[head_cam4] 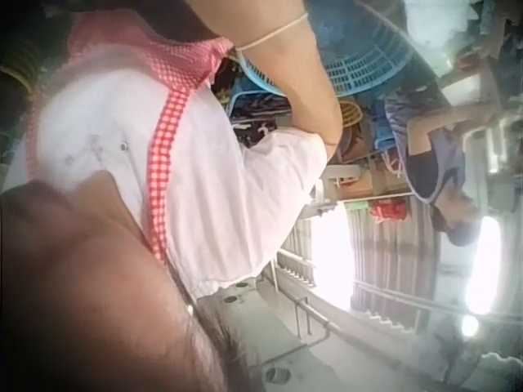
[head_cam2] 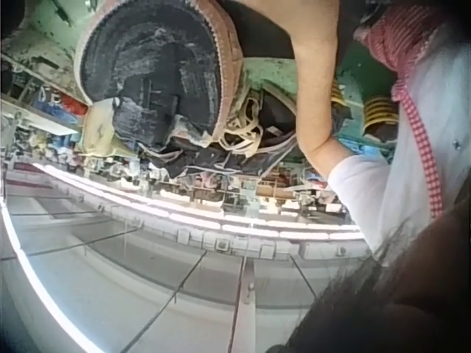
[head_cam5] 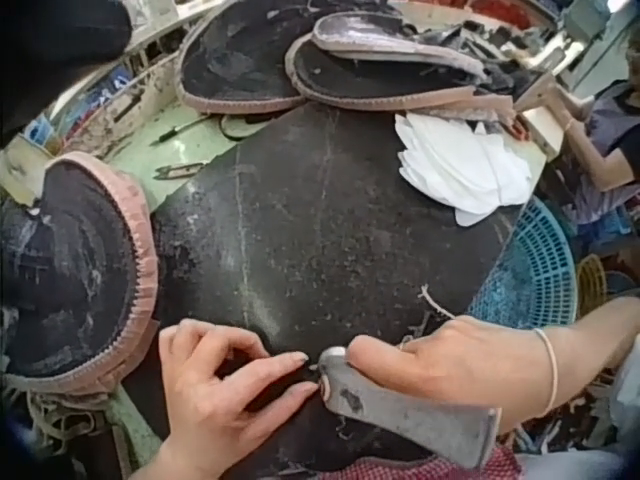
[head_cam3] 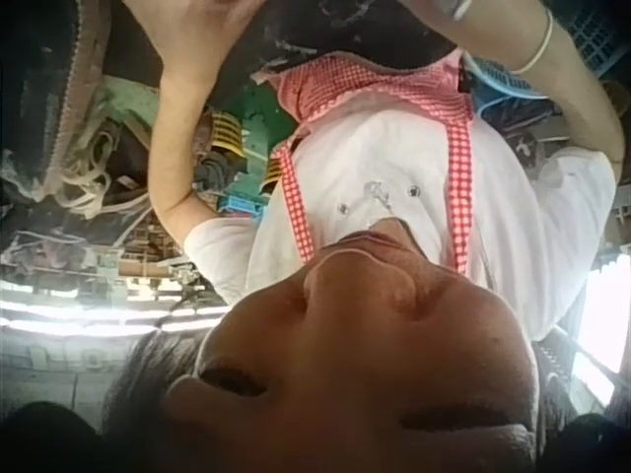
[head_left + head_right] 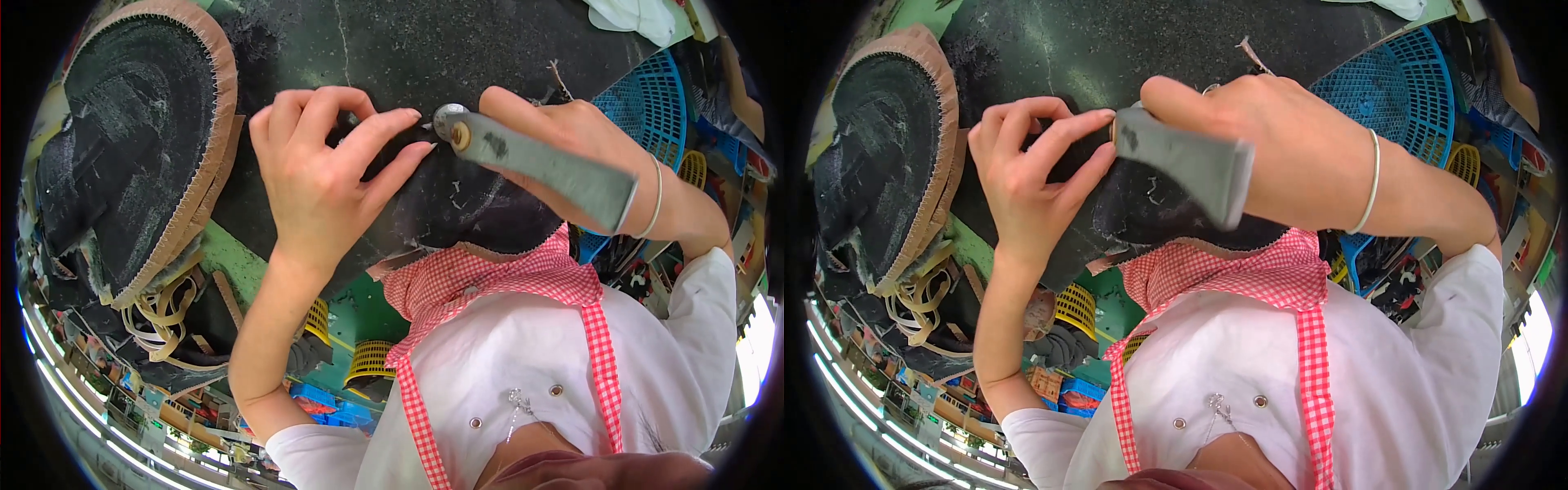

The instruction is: Hammering the edges of shoe upper components on a factory workbench.

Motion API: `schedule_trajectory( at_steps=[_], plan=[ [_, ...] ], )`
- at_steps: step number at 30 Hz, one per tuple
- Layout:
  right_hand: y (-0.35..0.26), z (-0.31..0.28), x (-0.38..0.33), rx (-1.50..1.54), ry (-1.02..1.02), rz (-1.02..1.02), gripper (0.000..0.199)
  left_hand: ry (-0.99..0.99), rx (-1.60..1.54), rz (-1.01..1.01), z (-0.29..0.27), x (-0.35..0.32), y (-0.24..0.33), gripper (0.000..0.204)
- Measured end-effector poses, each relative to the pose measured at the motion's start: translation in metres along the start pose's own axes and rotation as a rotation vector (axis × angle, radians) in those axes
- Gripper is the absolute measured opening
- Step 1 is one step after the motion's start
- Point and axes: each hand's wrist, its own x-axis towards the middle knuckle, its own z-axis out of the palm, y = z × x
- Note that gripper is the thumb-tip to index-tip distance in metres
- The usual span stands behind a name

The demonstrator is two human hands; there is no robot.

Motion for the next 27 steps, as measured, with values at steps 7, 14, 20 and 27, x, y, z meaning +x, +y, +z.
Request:
schedule_trajectory(
  at_steps=[7,14,20,27],
  plan=[
    [0.001,-0.011,0.012,-0.044,0.234,-0.177,0.019,0.010,-0.093,-0.088,0.008,-0.012,0.014,0.017],
    [0.001,-0.018,0.019,-0.046,0.184,-0.263,0.024,0.039,0.027,-0.053,0.010,-0.014,0.022,0.017],
    [0.004,-0.004,0.006,-0.117,-0.041,-0.080,0.034,0.060,0.155,-0.121,0.002,-0.018,0.023,0.021],
    [0.011,-0.013,0.017,-0.075,0.134,-0.285,0.024,0.039,-0.124,-0.262,0.010,-0.019,0.026,0.019]
  ],
)
